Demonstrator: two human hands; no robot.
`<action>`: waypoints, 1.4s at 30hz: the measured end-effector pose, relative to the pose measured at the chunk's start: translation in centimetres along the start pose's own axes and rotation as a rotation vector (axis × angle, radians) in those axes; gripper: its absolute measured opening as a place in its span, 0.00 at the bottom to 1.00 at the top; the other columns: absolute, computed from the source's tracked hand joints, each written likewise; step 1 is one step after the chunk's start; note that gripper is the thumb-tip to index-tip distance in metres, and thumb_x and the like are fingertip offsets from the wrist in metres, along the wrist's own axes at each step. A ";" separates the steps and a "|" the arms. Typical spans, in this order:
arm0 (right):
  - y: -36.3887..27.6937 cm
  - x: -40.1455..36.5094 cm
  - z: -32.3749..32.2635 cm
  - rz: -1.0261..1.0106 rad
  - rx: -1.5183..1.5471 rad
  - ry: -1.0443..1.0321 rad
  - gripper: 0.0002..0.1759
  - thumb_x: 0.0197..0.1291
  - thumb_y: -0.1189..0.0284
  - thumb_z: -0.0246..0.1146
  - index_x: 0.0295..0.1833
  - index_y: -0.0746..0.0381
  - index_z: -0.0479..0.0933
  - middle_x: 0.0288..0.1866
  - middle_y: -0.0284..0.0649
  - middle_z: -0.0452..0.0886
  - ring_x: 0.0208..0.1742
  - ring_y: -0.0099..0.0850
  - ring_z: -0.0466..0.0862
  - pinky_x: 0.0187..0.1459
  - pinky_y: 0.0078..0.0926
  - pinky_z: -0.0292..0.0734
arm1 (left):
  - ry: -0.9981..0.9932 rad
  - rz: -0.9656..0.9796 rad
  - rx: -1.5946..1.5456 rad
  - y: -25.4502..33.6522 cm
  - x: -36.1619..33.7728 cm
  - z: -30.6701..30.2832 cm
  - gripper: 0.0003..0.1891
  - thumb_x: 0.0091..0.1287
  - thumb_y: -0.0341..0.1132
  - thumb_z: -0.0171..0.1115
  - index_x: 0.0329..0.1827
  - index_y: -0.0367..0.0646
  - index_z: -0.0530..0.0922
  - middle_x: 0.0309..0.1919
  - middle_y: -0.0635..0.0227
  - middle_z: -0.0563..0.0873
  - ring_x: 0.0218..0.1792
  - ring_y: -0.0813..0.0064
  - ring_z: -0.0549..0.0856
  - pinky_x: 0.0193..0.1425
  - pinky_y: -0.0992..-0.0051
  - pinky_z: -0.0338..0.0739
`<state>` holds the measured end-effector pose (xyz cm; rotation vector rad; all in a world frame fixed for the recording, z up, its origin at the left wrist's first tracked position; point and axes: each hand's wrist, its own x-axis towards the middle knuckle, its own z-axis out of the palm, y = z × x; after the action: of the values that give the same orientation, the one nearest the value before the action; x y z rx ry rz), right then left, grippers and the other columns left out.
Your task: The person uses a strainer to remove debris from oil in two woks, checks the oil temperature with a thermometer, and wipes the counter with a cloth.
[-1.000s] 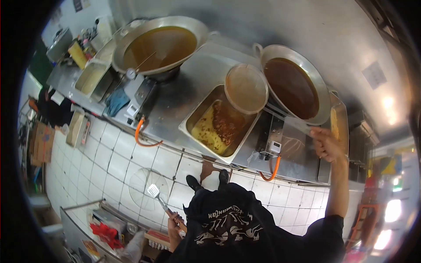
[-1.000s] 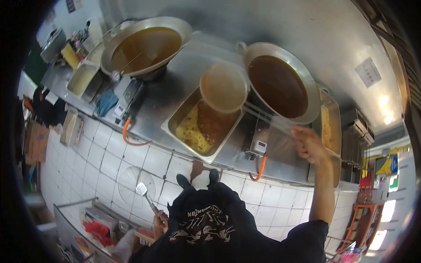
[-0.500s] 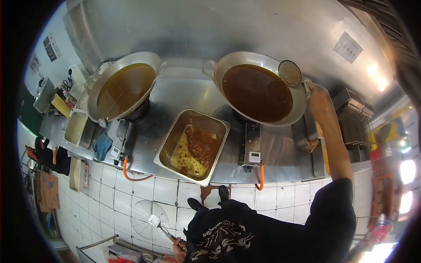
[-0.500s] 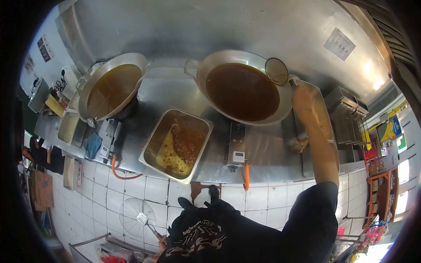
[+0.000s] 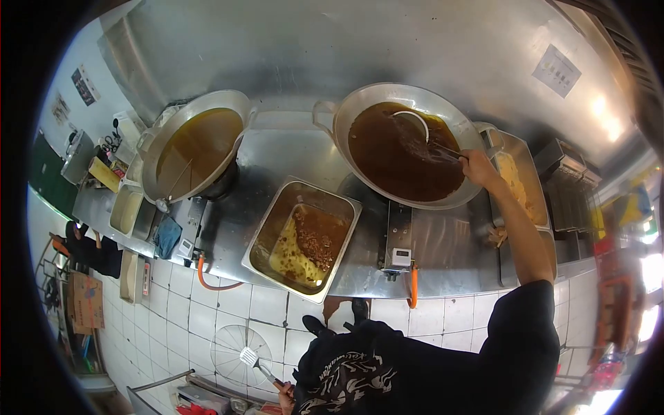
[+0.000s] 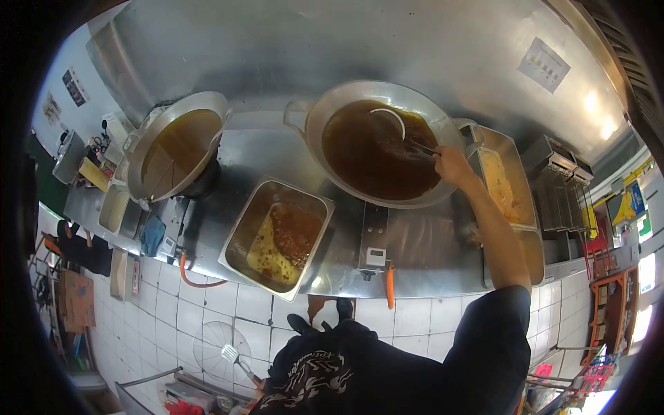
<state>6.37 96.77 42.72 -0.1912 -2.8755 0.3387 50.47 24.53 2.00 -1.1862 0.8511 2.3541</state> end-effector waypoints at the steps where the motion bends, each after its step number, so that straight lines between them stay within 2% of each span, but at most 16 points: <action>1: 0.0 -0.1 0.0 -0.048 0.037 -0.015 0.11 0.62 0.73 0.53 0.40 0.68 0.77 0.30 0.58 0.80 0.36 0.52 0.82 0.42 0.43 0.75 | 0.014 0.012 0.038 -0.1 0.0 0.0 0.18 0.60 0.32 0.62 0.18 0.53 0.62 0.12 0.79 0.60 0.13 0.81 0.59 0.18 0.77 0.52; 2: 0.0 0.0 0.0 -0.045 0.040 -0.015 0.11 0.62 0.73 0.53 0.40 0.68 0.77 0.30 0.58 0.80 0.36 0.52 0.82 0.42 0.43 0.75 | 0.015 0.013 0.042 0.0 0.1 0.1 0.18 0.60 0.32 0.62 0.18 0.53 0.62 0.12 0.79 0.60 0.13 0.81 0.59 0.18 0.77 0.52; 4: -0.2 0.0 -0.4 0.042 0.158 -0.212 0.12 0.64 0.72 0.53 0.44 0.68 0.78 0.23 0.49 0.76 0.27 0.38 0.79 0.37 0.35 0.74 | -0.018 0.006 0.067 0.2 0.5 0.3 0.19 0.60 0.33 0.63 0.17 0.53 0.62 0.12 0.80 0.61 0.13 0.82 0.59 0.19 0.78 0.52; 5: 0.0 -0.1 -0.3 0.046 0.161 -0.210 0.12 0.64 0.72 0.53 0.44 0.68 0.78 0.23 0.49 0.76 0.27 0.38 0.79 0.37 0.35 0.74 | 0.062 0.022 0.130 0.5 0.1 1.1 0.19 0.60 0.33 0.63 0.17 0.53 0.61 0.12 0.80 0.61 0.13 0.82 0.59 0.19 0.78 0.53; 7: 0.3 -0.5 -0.1 -0.042 0.275 -0.202 0.12 0.66 0.71 0.53 0.46 0.66 0.79 0.17 0.37 0.69 0.20 0.24 0.69 0.26 0.28 0.69 | 0.225 0.039 0.259 3.5 -4.9 11.3 0.19 0.60 0.33 0.63 0.16 0.53 0.61 0.12 0.80 0.61 0.13 0.82 0.60 0.20 0.79 0.53; 8: -0.5 -0.8 -0.6 -0.037 0.277 -0.199 0.12 0.66 0.71 0.53 0.46 0.66 0.79 0.17 0.37 0.69 0.20 0.24 0.69 0.26 0.28 0.69 | 0.223 0.040 0.266 3.4 -3.9 9.9 0.19 0.60 0.33 0.63 0.16 0.53 0.61 0.12 0.80 0.61 0.13 0.82 0.60 0.20 0.79 0.53; 10: -3.2 -1.3 -2.7 0.324 0.475 -0.359 0.11 0.67 0.69 0.54 0.44 0.62 0.80 0.16 0.29 0.65 0.14 0.20 0.62 0.17 0.24 0.59 | 0.042 0.257 0.611 3.3 -2.1 7.9 0.19 0.60 0.33 0.63 0.16 0.52 0.61 0.12 0.80 0.61 0.14 0.83 0.60 0.20 0.80 0.53; 11: -3.8 -1.5 -3.0 0.330 0.477 -0.357 0.11 0.67 0.69 0.54 0.44 0.62 0.80 0.16 0.29 0.65 0.14 0.20 0.62 0.17 0.24 0.59 | 0.040 0.255 0.617 3.4 -1.8 7.3 0.19 0.60 0.33 0.63 0.16 0.52 0.61 0.12 0.80 0.61 0.14 0.83 0.60 0.20 0.80 0.53; 13: -4.4 -1.8 -3.3 0.468 0.557 -0.411 0.11 0.68 0.68 0.54 0.47 0.59 0.80 0.16 0.24 0.60 0.13 0.15 0.55 0.14 0.19 0.49 | 0.022 0.242 0.562 3.8 -1.6 7.6 0.18 0.60 0.32 0.63 0.17 0.52 0.62 0.13 0.79 0.61 0.15 0.83 0.60 0.20 0.80 0.54; 16: -4.4 -2.3 -3.0 0.546 0.728 -0.435 0.13 0.68 0.66 0.54 0.51 0.60 0.78 0.15 0.23 0.57 0.14 0.15 0.54 0.15 0.18 0.48 | 0.126 0.103 0.280 4.5 -1.2 8.4 0.17 0.59 0.30 0.63 0.19 0.51 0.62 0.13 0.79 0.61 0.15 0.83 0.60 0.20 0.80 0.54; 19: -6.1 -3.1 -3.9 0.585 0.732 -0.426 0.16 0.68 0.65 0.54 0.55 0.62 0.75 0.15 0.22 0.56 0.14 0.15 0.53 0.15 0.18 0.48 | 0.104 0.006 0.118 4.9 0.9 6.0 0.17 0.59 0.28 0.63 0.19 0.51 0.63 0.14 0.79 0.61 0.15 0.83 0.60 0.20 0.80 0.55; 29: -8.4 -4.6 -5.1 0.588 0.825 -0.378 0.16 0.68 0.64 0.55 0.55 0.61 0.76 0.14 0.21 0.54 0.14 0.15 0.51 0.15 0.18 0.47 | 0.086 0.010 0.076 5.3 0.6 6.7 0.16 0.58 0.27 0.64 0.20 0.50 0.64 0.14 0.79 0.61 0.15 0.83 0.60 0.20 0.81 0.55; 31: -8.9 -4.8 -5.3 0.586 0.861 -0.328 0.16 0.69 0.64 0.55 0.54 0.61 0.76 0.14 0.21 0.54 0.13 0.14 0.51 0.15 0.18 0.46 | 0.137 0.111 0.014 5.6 -2.1 11.0 0.15 0.58 0.26 0.63 0.21 0.49 0.65 0.14 0.79 0.61 0.15 0.82 0.60 0.21 0.81 0.55; 35: -9.6 -5.2 -5.8 0.578 0.862 -0.258 0.15 0.69 0.64 0.55 0.54 0.61 0.76 0.14 0.21 0.54 0.13 0.14 0.51 0.14 0.17 0.46 | 0.146 0.035 0.021 5.3 -0.4 8.5 0.14 0.58 0.25 0.63 0.22 0.48 0.65 0.14 0.79 0.61 0.16 0.81 0.60 0.21 0.80 0.55; 38: -10.0 -5.3 -6.1 0.562 0.873 -0.227 0.16 0.68 0.64 0.55 0.55 0.61 0.76 0.14 0.20 0.54 0.13 0.14 0.51 0.14 0.17 0.46 | 0.190 0.114 -0.023 5.1 -1.1 9.7 0.14 0.59 0.25 0.62 0.23 0.48 0.65 0.14 0.79 0.60 0.16 0.82 0.60 0.21 0.80 0.55; 42: -10.4 -5.6 -6.4 0.566 0.835 -0.186 0.16 0.68 0.64 0.56 0.55 0.60 0.76 0.14 0.20 0.54 0.13 0.13 0.51 0.14 0.16 0.46 | 0.076 0.049 -0.006 5.1 0.0 7.5 0.14 0.59 0.25 0.62 0.22 0.49 0.65 0.15 0.79 0.61 0.16 0.82 0.59 0.21 0.81 0.55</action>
<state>12.31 87.19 50.03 -0.8274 -2.5074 1.6589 43.11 25.64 7.23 -1.2790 0.9086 2.3652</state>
